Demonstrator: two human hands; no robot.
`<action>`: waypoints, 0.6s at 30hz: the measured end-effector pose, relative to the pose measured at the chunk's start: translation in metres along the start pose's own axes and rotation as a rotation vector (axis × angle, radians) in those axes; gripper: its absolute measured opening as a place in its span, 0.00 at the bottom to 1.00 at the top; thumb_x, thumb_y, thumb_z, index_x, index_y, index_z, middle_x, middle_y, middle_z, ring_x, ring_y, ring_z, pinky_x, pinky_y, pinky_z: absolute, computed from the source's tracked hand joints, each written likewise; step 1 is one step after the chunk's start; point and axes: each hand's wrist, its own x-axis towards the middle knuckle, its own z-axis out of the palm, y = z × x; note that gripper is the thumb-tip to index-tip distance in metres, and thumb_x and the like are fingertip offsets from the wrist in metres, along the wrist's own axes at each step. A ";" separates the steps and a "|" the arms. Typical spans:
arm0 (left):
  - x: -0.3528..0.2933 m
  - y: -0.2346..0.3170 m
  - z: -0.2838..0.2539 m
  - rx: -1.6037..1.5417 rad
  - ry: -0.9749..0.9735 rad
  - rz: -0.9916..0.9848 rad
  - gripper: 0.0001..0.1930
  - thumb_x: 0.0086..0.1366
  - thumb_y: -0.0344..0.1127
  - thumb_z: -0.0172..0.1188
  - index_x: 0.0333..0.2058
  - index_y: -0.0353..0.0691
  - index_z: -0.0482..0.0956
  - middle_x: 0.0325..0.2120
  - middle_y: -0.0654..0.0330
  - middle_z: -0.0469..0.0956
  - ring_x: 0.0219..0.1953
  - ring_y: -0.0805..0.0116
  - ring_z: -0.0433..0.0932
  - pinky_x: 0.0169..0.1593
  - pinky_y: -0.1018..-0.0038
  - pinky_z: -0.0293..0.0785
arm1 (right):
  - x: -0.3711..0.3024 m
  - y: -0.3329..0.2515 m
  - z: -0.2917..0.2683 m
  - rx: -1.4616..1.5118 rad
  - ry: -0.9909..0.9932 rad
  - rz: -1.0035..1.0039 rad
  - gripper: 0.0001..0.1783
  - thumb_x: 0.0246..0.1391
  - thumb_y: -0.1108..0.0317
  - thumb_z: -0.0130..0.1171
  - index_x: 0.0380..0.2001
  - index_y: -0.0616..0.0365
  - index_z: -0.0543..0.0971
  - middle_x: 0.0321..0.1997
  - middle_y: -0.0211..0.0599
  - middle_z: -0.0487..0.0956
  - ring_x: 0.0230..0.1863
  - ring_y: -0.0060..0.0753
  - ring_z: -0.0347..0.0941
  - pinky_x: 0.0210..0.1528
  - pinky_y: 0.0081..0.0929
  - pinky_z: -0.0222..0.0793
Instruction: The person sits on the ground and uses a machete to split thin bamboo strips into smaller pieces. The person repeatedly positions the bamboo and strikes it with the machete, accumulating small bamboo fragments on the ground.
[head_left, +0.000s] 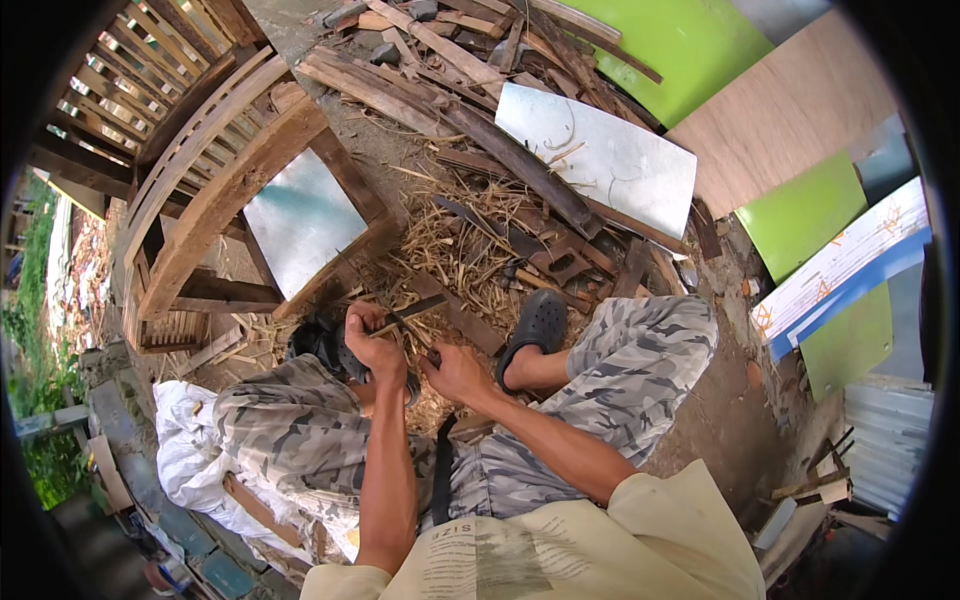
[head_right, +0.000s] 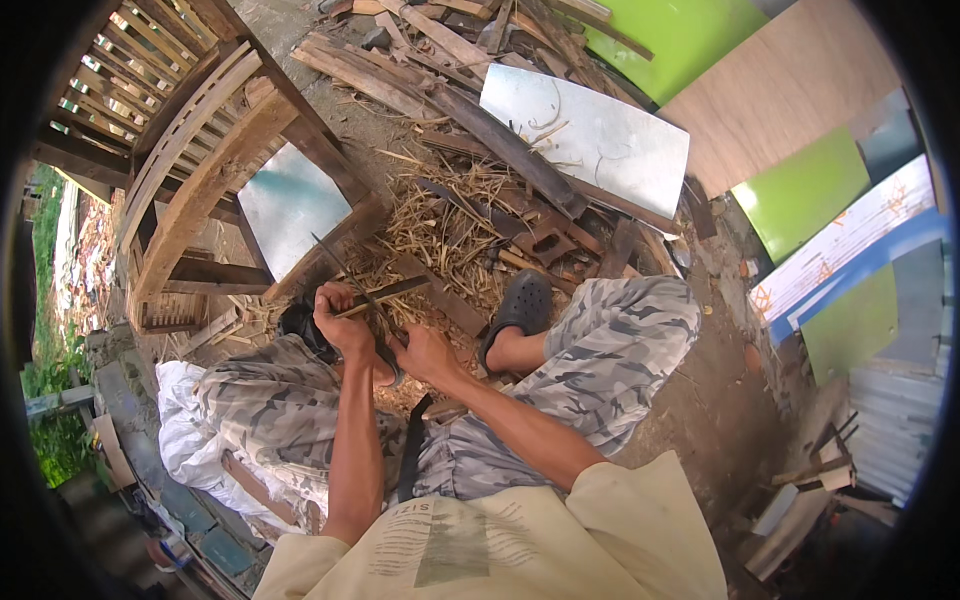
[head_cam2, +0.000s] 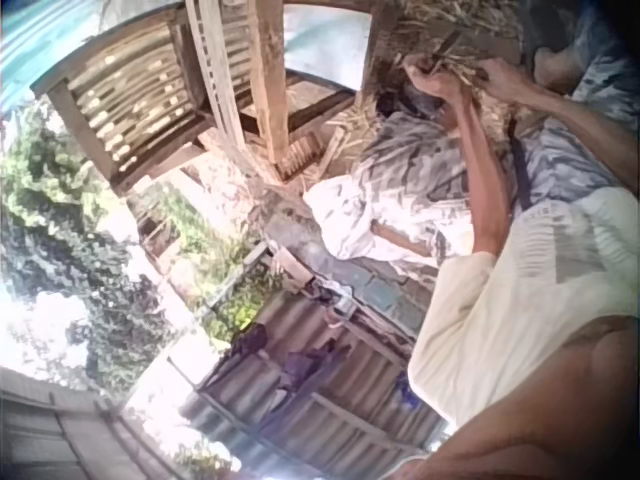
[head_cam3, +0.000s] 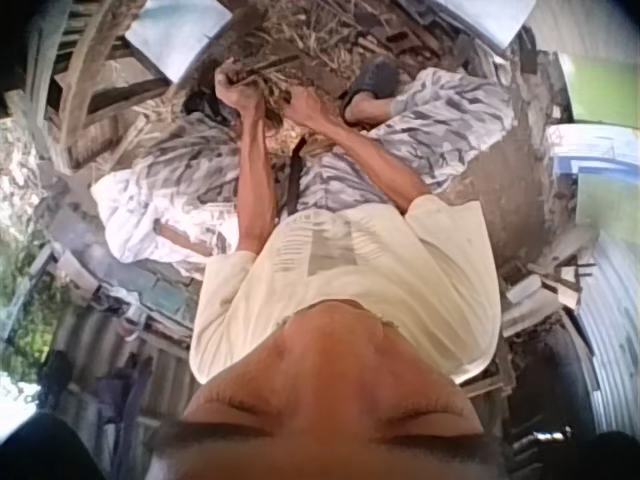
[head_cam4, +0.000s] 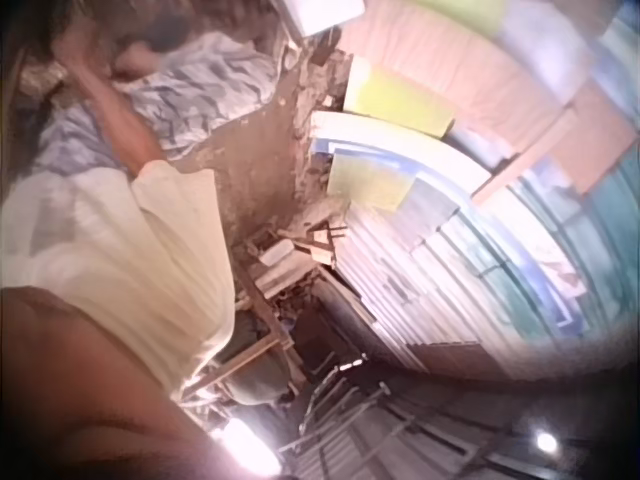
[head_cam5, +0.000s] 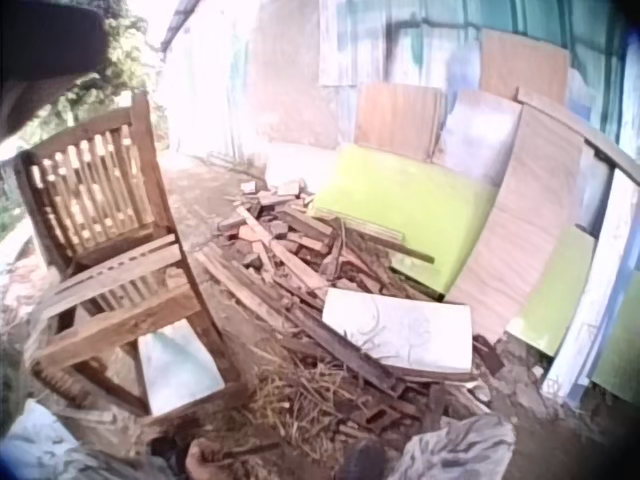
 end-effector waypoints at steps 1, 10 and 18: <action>-0.002 0.000 -0.002 -0.020 -0.014 0.005 0.17 0.71 0.37 0.38 0.21 0.40 0.55 0.20 0.63 0.56 0.25 0.73 0.53 0.31 0.73 0.53 | 0.001 0.005 0.000 -0.017 0.005 0.021 0.20 0.55 0.56 0.57 0.41 0.64 0.79 0.26 0.61 0.79 0.36 0.64 0.77 0.38 0.51 0.72; 0.004 0.001 -0.012 -0.111 0.021 0.001 0.17 0.71 0.36 0.37 0.20 0.42 0.53 0.19 0.64 0.53 0.24 0.72 0.50 0.30 0.73 0.51 | 0.010 0.025 -0.001 -0.131 0.015 -0.013 0.18 0.52 0.59 0.57 0.38 0.62 0.81 0.22 0.59 0.78 0.28 0.63 0.77 0.35 0.50 0.74; 0.010 0.000 -0.020 -0.090 0.041 -0.003 0.16 0.69 0.35 0.36 0.20 0.42 0.52 0.19 0.63 0.53 0.23 0.72 0.50 0.30 0.73 0.51 | 0.006 0.021 -0.007 -0.185 -0.044 0.048 0.18 0.51 0.59 0.59 0.33 0.67 0.81 0.24 0.62 0.78 0.31 0.62 0.78 0.37 0.49 0.74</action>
